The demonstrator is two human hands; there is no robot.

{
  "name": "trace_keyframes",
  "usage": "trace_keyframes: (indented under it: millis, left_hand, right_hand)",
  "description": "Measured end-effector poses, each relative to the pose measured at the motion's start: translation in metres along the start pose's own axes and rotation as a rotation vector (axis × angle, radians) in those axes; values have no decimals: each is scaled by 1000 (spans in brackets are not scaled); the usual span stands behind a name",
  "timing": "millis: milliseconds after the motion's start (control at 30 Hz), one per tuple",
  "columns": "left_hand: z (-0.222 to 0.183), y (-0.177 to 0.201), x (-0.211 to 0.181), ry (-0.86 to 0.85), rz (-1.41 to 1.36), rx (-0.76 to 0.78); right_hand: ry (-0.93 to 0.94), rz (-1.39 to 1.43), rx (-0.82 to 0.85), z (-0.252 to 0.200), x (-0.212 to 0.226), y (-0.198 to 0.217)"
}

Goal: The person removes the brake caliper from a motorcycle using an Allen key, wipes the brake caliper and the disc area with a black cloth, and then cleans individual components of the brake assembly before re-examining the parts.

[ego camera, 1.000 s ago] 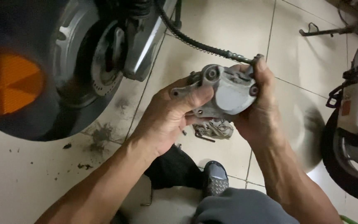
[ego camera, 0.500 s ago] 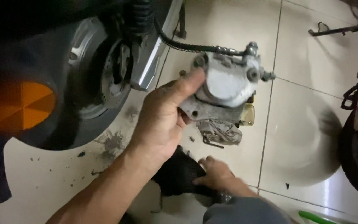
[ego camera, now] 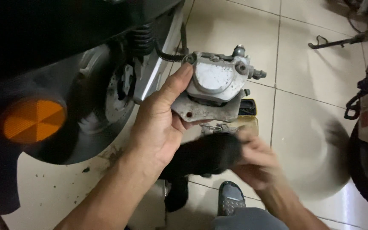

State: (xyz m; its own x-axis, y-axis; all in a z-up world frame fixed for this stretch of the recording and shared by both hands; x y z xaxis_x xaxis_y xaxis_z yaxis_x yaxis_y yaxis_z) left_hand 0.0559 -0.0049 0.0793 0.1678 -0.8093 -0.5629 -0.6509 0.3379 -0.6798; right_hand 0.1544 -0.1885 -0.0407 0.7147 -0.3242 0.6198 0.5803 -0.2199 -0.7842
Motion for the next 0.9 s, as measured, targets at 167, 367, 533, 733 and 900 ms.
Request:
trace_keyframes:
  millis: [167,367,533,733,900]
  left_hand:
    - [-16,-18,-7,117,11,-216]
    - [-12,-14,2,102,52,-156]
    - [-9,-13,4,46,-81,-161]
    - [5,-1,20,-16,-59,-117]
    - [-7,-4,15,71,2,-153]
  right_hand:
    - [666,-699,105,-4,64,-89]
    - [1031,-1943,233,21,65,-113]
    - [1073,-1992,119,25,58,-98]
    - [1079,-1910,-58,16,43,-102]
    - [1203,-1791,-58,20,40,-96]
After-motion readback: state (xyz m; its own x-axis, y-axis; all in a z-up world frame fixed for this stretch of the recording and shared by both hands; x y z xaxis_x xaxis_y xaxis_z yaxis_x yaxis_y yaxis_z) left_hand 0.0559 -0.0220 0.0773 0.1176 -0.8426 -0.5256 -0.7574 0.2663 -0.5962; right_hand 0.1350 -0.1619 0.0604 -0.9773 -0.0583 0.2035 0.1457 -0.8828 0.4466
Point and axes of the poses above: each hand's wrist, its own z-axis towards the middle knuckle, its own y-axis out of the back of the hand, x = y × z, the point moved 3 cm from there along z, towards the middle knuckle, and after that the axes turned 6 degrees about y, right-handed, at the moved point
